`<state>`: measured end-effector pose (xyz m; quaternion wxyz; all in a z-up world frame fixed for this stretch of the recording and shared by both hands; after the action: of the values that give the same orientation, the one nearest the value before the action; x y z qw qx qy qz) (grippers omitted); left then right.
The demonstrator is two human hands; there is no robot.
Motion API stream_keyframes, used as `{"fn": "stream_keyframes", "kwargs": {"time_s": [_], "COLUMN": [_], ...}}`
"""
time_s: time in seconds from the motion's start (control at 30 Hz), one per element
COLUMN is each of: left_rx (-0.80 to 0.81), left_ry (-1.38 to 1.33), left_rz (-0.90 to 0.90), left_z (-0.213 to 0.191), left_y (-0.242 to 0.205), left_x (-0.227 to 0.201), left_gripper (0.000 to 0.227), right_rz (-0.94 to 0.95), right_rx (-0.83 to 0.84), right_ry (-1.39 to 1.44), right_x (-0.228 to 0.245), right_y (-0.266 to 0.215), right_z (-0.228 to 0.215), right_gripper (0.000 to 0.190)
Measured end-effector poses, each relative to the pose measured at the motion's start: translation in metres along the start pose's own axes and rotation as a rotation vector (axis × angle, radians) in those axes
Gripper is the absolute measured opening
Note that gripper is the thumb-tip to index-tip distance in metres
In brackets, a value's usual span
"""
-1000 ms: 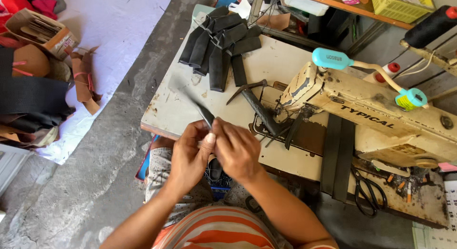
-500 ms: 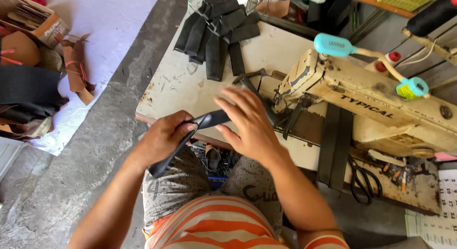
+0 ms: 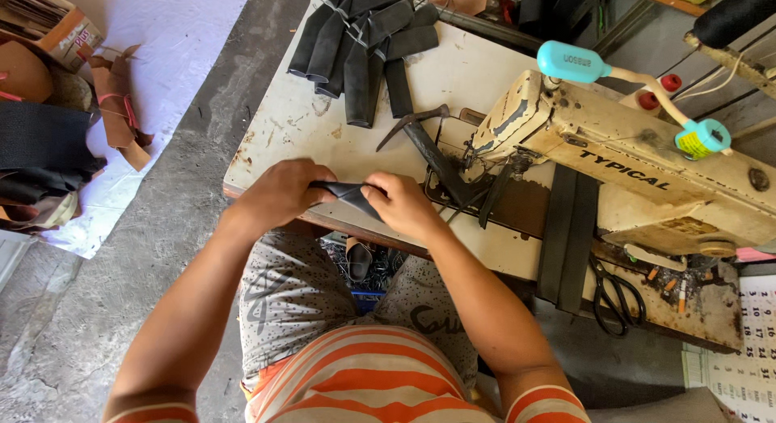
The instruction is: The person prepares leather strips by folding the edges together and hammering them flat on a workspace.
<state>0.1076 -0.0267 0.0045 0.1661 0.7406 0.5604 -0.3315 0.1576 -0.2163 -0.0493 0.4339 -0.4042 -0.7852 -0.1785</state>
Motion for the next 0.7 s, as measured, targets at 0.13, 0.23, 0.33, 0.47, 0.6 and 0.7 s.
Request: {"fn": "stream_keyframes", "kwargs": {"time_s": [0.13,0.23,0.33,0.47,0.6,0.7], "left_rx": [-0.078,-0.111,-0.257,-0.457,-0.594,-0.626], "left_ry": [0.155,0.182,0.391,0.775,0.747,0.663], "left_rz": [0.008,0.021,0.07,0.16,0.221,0.236], "left_z": [0.009,0.025,0.039,0.061,0.083,0.085], "left_y": [0.023,0.028,0.031,-0.002,-0.021,-0.026], "left_x": [0.027,0.045,0.058,0.012,-0.001,0.007], "left_gripper": [0.026,0.034,0.037,0.034,0.046,0.062], "right_rz": [-0.189,-0.36,-0.415,-0.301,-0.283,-0.301], "right_rx": [-0.325,-0.363,-0.305,-0.241,-0.214,-0.148], "right_ry": [-0.294,-0.531,-0.731,-0.803,-0.799,-0.737], "right_x": [-0.019,-0.01,0.018,0.022,0.025,0.024], "right_y": [0.006,-0.005,-0.018,-0.026,-0.026,-0.03], "right_z": [0.011,0.023,0.028,0.036,0.033,0.026], "right_gripper": [0.033,0.046,0.045,0.062,0.067,0.069]}}
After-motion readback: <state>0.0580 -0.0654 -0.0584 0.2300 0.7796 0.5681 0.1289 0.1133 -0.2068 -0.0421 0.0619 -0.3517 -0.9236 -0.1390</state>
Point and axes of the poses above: each hand's wrist, its own y-axis towards the middle knuckle, its own z-axis out of the palm, x = y × z, the point moved 5 cm from there along y, towards the middle knuckle, and after that the axes turned 7 degrees about z, right-handed, at the moved point
